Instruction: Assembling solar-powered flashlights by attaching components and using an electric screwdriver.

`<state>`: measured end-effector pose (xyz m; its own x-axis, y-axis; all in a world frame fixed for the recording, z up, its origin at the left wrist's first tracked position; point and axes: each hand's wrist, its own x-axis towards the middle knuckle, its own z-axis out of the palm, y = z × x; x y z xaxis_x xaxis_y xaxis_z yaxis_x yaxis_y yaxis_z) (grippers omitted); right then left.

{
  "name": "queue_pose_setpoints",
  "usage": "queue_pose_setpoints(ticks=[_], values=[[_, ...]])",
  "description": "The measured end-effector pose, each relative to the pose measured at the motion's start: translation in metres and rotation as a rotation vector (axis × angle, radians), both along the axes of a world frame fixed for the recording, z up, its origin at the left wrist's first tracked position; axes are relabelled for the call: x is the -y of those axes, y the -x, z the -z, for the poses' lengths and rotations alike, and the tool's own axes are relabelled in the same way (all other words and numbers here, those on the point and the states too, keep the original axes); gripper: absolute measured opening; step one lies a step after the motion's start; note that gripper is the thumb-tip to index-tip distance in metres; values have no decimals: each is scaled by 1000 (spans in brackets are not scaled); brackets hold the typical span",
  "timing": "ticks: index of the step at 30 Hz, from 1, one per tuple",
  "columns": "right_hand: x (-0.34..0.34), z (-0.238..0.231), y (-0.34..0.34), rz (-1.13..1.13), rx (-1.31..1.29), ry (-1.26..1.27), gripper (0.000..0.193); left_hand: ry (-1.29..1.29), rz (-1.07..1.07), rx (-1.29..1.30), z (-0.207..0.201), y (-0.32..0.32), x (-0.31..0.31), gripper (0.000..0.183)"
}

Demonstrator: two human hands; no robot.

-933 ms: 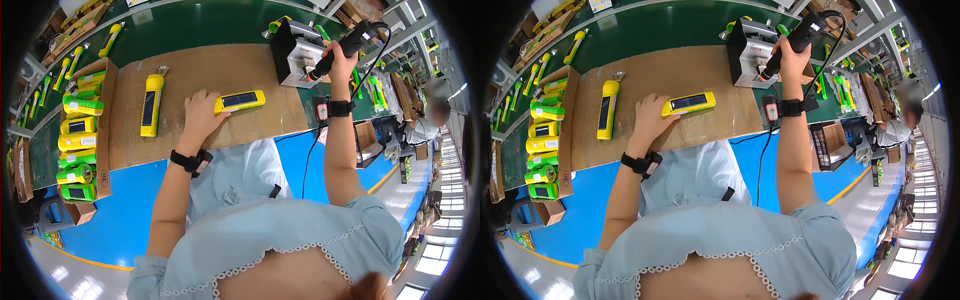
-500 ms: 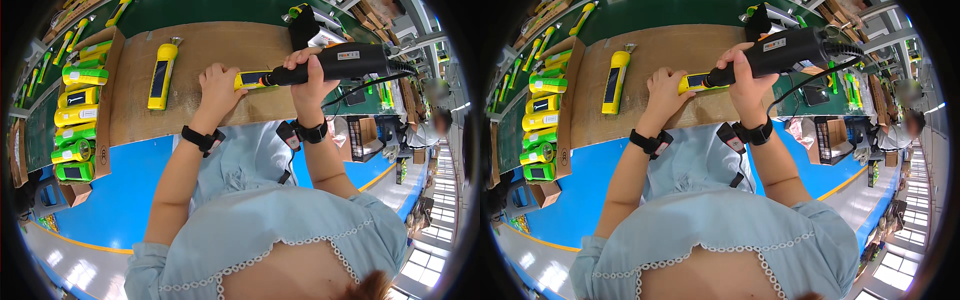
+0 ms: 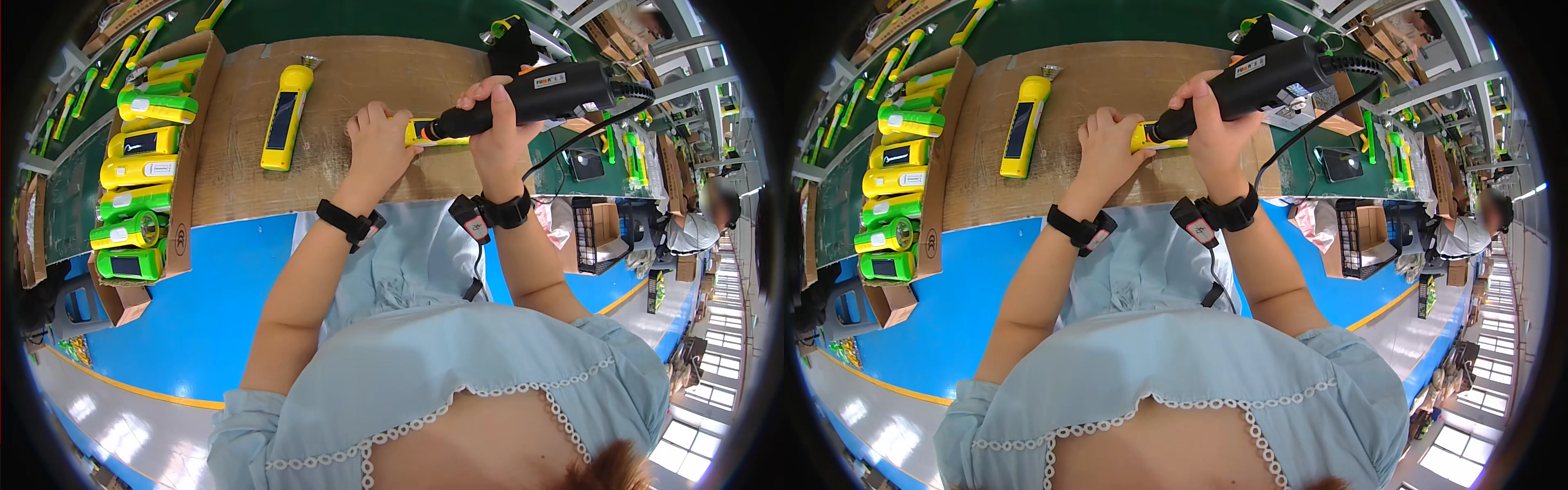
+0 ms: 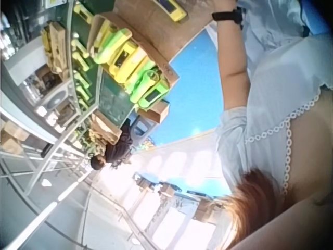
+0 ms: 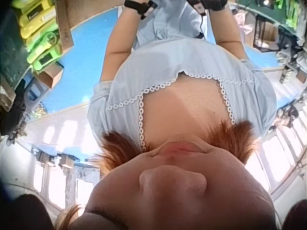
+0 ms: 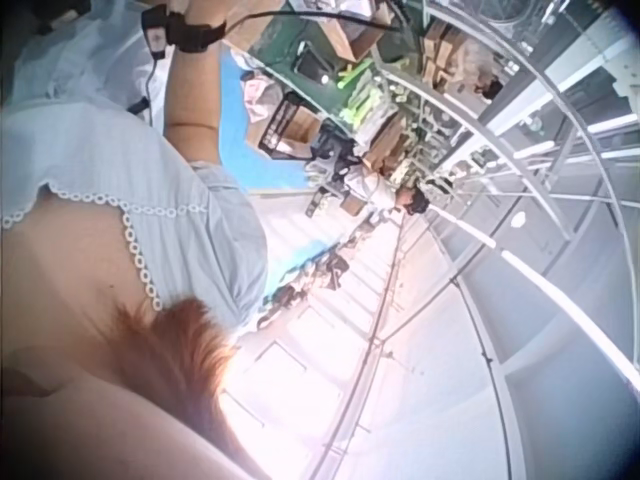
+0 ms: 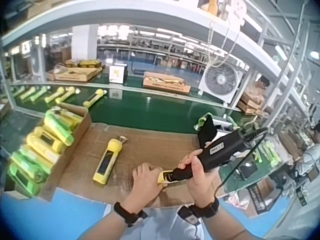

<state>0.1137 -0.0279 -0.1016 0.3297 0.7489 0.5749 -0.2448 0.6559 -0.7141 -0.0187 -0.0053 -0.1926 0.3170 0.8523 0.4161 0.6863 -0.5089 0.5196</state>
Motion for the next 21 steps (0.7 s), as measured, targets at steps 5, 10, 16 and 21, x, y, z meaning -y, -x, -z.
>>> queue_pose_setpoints(ticks=[5,10,16,21], values=[[-3,9,-1,-13,63,15,36,-12,-12,-11,0,1,-1,50],[-8,15,10,36,140,40,41,-16,-3,-15,1,0,-1,48],[-11,12,16,80,231,56,38,-69,-25,2,1,-1,-1,43],[-15,15,11,110,264,31,38,-61,-15,-57,3,-4,-3,43]])
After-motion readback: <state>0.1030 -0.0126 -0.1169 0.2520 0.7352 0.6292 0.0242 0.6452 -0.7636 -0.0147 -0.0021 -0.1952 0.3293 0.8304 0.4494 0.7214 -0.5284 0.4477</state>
